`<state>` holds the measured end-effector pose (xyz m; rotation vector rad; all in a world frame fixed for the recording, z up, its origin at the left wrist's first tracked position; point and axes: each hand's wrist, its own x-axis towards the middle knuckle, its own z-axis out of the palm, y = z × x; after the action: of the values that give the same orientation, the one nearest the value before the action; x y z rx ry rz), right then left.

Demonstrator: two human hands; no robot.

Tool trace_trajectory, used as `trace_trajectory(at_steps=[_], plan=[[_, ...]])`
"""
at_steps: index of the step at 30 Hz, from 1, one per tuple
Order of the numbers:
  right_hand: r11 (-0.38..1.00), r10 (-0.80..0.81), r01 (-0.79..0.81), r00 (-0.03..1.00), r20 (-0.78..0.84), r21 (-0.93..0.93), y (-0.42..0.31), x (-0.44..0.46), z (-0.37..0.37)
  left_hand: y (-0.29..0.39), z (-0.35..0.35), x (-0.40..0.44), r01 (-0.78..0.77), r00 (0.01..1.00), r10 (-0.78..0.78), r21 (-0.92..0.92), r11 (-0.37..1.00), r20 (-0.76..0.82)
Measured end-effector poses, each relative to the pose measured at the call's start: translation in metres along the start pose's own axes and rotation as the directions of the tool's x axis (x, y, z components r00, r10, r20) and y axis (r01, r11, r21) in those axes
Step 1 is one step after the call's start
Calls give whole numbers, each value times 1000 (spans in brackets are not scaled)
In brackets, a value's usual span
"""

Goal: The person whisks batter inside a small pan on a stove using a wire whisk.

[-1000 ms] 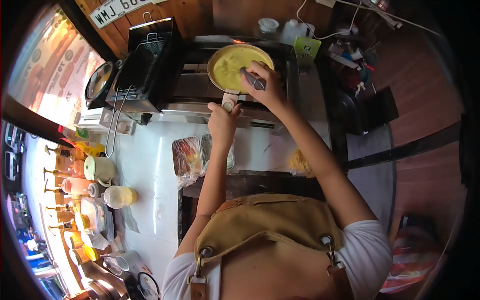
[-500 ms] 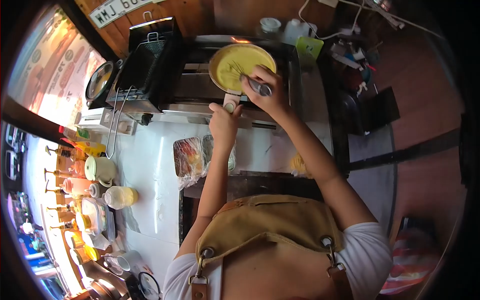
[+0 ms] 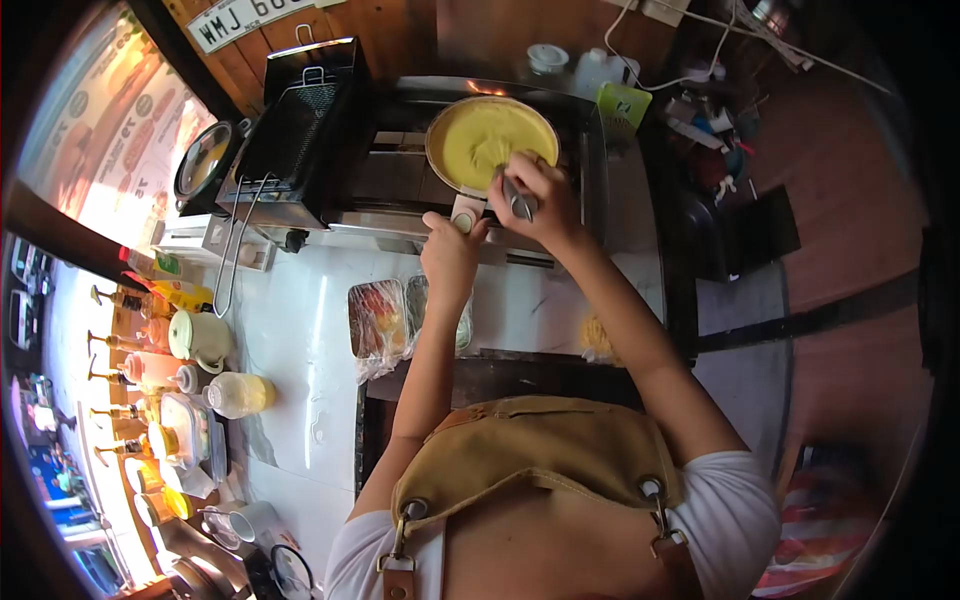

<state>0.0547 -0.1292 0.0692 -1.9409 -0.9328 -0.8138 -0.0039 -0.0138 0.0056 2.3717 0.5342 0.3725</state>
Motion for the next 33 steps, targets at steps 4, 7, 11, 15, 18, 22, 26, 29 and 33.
trace_trajectory(at_steps=[4,7,11,15,18,22,26,29,33], plan=[[994,-1,5,999,-41,108,15,3,11,0,2,-4,-8,1000,8,-7,1000,23],[998,62,-64,988,-140,-13,30,5,4,3,-2,-1,14,1000,-14,-39,999,-9],[838,459,-372,876,-147,400,41,22,-23,2,-1,-3,30,999,-29,-37,999,30],[675,608,-399,777,-162,621,59,28,-50,0,-1,-2,29,999,-26,-85,996,38],[634,670,-408,714,-204,657,75,24,-65,-2,0,-1,36,999,-33,-104,994,36],[620,706,-446,676,-211,646,84,14,-76,-1,0,-1,38,999,-34,-109,993,37],[537,770,-527,624,-128,659,86,-3,-69,-2,0,-1,47,998,-41,-118,992,48],[436,813,-539,579,-59,721,85,-7,-54,-3,2,0,33,999,-30,-109,994,31],[214,887,-563,454,83,798,100,-2,-48,-2,0,0,54,998,-49,-105,993,44]])
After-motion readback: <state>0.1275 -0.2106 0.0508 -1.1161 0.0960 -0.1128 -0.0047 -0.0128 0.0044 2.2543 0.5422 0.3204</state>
